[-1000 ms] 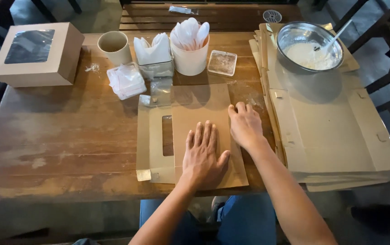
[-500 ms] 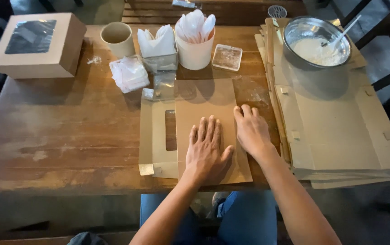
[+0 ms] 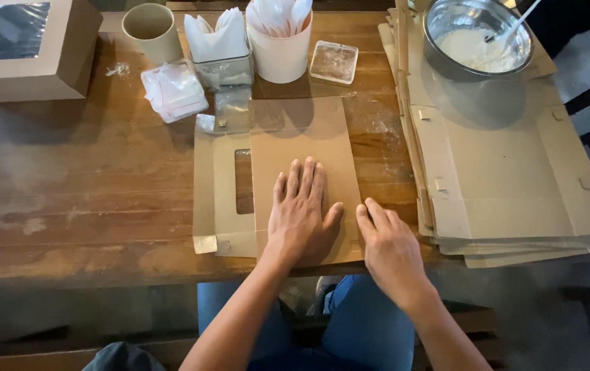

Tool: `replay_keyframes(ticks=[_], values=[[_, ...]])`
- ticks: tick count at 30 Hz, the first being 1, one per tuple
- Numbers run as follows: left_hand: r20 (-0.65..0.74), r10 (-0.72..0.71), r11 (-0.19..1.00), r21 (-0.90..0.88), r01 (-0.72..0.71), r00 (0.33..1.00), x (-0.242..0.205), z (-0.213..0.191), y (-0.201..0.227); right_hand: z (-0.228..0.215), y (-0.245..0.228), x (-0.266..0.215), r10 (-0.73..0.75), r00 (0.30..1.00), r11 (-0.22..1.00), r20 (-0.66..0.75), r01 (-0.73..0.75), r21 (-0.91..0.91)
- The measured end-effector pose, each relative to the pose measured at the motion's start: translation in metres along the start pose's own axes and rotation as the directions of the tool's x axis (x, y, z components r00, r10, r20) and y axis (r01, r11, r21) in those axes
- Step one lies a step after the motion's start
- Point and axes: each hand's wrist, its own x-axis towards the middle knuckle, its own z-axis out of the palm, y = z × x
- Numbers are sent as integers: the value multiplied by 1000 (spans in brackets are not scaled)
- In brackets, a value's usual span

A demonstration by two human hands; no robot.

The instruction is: Assembling a cardboard pastry box by folding flaps and using adhesive strips.

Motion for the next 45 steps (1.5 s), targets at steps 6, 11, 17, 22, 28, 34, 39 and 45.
replay_keyframes(ticks=[6,11,17,22,28,34,39,45], values=[[5,5,1000,5,-5,1000,2,-1,1,-9,1,-1,23,997,999,74,-25,26],[2,-10,1000,5,10,1000,0,-5,5,8,17,34,13,998,1000,68,-13,-5],[-11,-2,999,40,2,1000,-2,-5,6,51,33,111,47,999,999,13,-47,-25],[-7,-1,1000,17,1,1000,-2,-11,8,78,38,158,123,992,992,-24,-124,-23],[-26,-2,1000,27,3,1000,-2,1,2,80,36,163,170,976,985,-134,-167,33],[-24,-1,1000,19,2,1000,3,7,-4,62,28,139,206,964,976,-169,-192,98],[-15,-7,1000,9,7,1000,4,12,-6,57,17,95,209,964,973,-163,-188,135],[-59,-19,1000,6,20,998,7,21,-11,52,-1,62,206,963,972,-175,-180,153]])
